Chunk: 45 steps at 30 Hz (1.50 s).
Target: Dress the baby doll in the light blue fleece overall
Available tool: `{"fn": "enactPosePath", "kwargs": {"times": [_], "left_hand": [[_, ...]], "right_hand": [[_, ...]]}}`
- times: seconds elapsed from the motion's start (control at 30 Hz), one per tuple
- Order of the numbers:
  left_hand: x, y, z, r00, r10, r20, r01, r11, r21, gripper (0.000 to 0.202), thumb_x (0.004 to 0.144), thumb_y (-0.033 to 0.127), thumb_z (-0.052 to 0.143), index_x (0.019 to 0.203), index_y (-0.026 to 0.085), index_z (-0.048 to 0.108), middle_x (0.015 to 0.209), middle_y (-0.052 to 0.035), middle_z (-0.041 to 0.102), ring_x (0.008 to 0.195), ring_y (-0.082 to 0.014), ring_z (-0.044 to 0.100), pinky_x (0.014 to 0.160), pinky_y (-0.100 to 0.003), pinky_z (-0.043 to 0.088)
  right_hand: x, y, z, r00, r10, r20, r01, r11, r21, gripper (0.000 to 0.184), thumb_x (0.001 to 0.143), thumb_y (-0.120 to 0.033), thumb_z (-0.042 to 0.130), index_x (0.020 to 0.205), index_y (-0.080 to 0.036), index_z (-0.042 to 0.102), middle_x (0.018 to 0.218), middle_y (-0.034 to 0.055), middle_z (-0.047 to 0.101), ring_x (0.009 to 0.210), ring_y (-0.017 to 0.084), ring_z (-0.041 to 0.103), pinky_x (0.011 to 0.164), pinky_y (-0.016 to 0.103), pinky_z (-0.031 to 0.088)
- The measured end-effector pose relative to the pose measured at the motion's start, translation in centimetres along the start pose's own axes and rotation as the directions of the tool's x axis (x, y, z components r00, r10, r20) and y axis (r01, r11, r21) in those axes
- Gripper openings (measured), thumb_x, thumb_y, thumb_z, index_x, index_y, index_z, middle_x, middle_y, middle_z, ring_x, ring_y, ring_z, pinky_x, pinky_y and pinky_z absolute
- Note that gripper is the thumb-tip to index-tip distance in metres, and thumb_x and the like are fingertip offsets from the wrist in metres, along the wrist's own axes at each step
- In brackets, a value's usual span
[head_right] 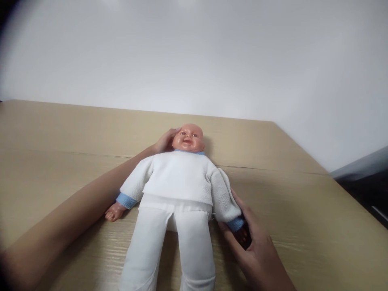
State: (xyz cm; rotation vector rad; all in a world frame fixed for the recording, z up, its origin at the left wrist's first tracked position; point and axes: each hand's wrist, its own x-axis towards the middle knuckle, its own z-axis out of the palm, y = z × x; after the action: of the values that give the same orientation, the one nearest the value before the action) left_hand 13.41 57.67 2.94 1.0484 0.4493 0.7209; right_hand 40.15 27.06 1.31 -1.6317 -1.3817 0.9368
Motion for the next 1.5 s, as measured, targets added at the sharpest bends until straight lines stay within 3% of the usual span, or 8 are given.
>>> {"fn": "enactPosePath", "kwargs": {"times": [0.5, 0.8, 0.93, 1.03, 1.17, 1.3, 1.37, 1.5], "left_hand": [[-0.2, 0.0, 0.0, 0.999, 0.006, 0.041, -0.007, 1.0, 0.014, 0.063, 0.097, 0.065, 0.068, 0.129, 0.011, 0.081, 0.141, -0.0167, 0.078, 0.147, -0.0433, 0.062, 0.131, -0.054, 0.043], [-1.1, -0.1, 0.1, 1.0, -0.008, 0.018, 0.008, 1.0, -0.001, 0.065, 0.096, 0.066, 0.07, 0.136, 0.016, 0.078, 0.148, -0.0143, 0.075, 0.15, -0.0408, 0.061, 0.131, -0.053, 0.044], [-1.9, -0.4, -0.3, 0.976, 0.104, -0.192, -0.091, 0.993, 0.071, 0.054, 0.091, 0.061, 0.077, 0.126, 0.02, 0.08, 0.139, -0.0107, 0.079, 0.144, -0.0395, 0.065, 0.127, -0.051, 0.047], [-3.3, -0.4, -0.5, 0.899, 0.212, -0.383, -0.149, 0.971, 0.188, 0.048, 0.087, 0.053, 0.08, 0.119, 0.019, 0.077, 0.136, -0.0146, 0.078, 0.137, -0.0351, 0.068, 0.123, -0.049, 0.05], [-7.1, 0.3, 0.5, 0.82, 0.295, -0.49, -0.135, 0.933, 0.335, 0.04, 0.086, 0.046, 0.08, 0.112, 0.016, 0.072, 0.141, -0.0206, 0.072, 0.134, -0.0342, 0.067, 0.121, -0.052, 0.05], [-11.6, 1.9, 4.1, 0.724, 0.477, -0.499, -0.173, 0.825, 0.538, 0.021, 0.094, 0.03, 0.068, 0.111, 0.019, 0.071, 0.145, -0.0132, 0.069, 0.139, -0.0293, 0.059, 0.126, -0.05, 0.042], [-13.7, 2.9, 7.7, 0.707, 0.563, -0.427, -0.212, 0.745, 0.632, 0.016, 0.099, 0.028, 0.065, 0.111, 0.021, 0.071, 0.139, -0.0086, 0.072, 0.137, -0.0256, 0.06, 0.126, -0.045, 0.04], [-18.7, 3.6, 18.6, 0.812, 0.582, -0.03, -0.344, 0.52, 0.782, 0.024, 0.113, 0.042, 0.057, 0.116, 0.021, 0.07, 0.127, -0.0077, 0.076, 0.124, -0.0249, 0.068, 0.117, -0.042, 0.048]], "right_hand": [[0.1, -0.2, -0.2, 0.999, 0.001, 0.033, -0.001, 1.0, -0.006, 0.082, 0.099, -0.062, 0.074, 0.171, -0.036, 0.043, 0.175, 0.0097, 0.052, 0.16, 0.038, 0.052, 0.134, 0.058, 0.041], [0.3, -0.8, -0.4, 0.997, -0.067, 0.03, 0.07, 0.99, -0.121, 0.078, 0.1, -0.062, 0.072, 0.169, -0.036, 0.044, 0.169, 0.0099, 0.057, 0.154, 0.039, 0.057, 0.132, 0.06, 0.042], [0.4, -0.8, -0.3, 0.985, -0.17, 0.029, 0.172, 0.969, -0.174, 0.077, 0.102, -0.06, 0.07, 0.169, -0.032, 0.043, 0.17, 0.0126, 0.054, 0.154, 0.04, 0.055, 0.133, 0.062, 0.039], [0.8, -0.3, -0.2, 0.957, -0.291, 0.011, 0.284, 0.924, -0.257, 0.075, 0.103, -0.059, 0.068, 0.167, -0.029, 0.045, 0.167, 0.0155, 0.056, 0.154, 0.04, 0.054, 0.131, 0.064, 0.039], [2.4, 1.3, -1.2, 0.92, -0.392, 0.009, 0.366, 0.852, -0.374, 0.088, 0.096, -0.067, 0.072, 0.167, -0.025, 0.044, 0.166, 0.0198, 0.056, 0.153, 0.043, 0.054, 0.129, 0.066, 0.043], [3.1, 1.1, -3.8, 0.953, -0.294, -0.073, 0.232, 0.863, -0.449, 0.098, 0.096, -0.075, 0.062, 0.169, -0.013, 0.038, 0.167, 0.0285, 0.052, 0.149, 0.046, 0.058, 0.122, 0.069, 0.048], [1.5, -0.5, -5.1, 0.915, -0.375, -0.15, 0.253, 0.821, -0.512, 0.089, 0.1, -0.072, 0.057, 0.165, -0.011, 0.045, 0.161, 0.0288, 0.058, 0.146, 0.047, 0.059, 0.121, 0.071, 0.047], [-6.8, -3.2, -5.9, 0.764, -0.605, -0.222, 0.407, 0.721, -0.561, 0.049, 0.11, -0.052, 0.054, 0.149, -0.025, 0.062, 0.145, 0.0158, 0.07, 0.123, 0.036, 0.07, 0.111, 0.061, 0.055]]}}
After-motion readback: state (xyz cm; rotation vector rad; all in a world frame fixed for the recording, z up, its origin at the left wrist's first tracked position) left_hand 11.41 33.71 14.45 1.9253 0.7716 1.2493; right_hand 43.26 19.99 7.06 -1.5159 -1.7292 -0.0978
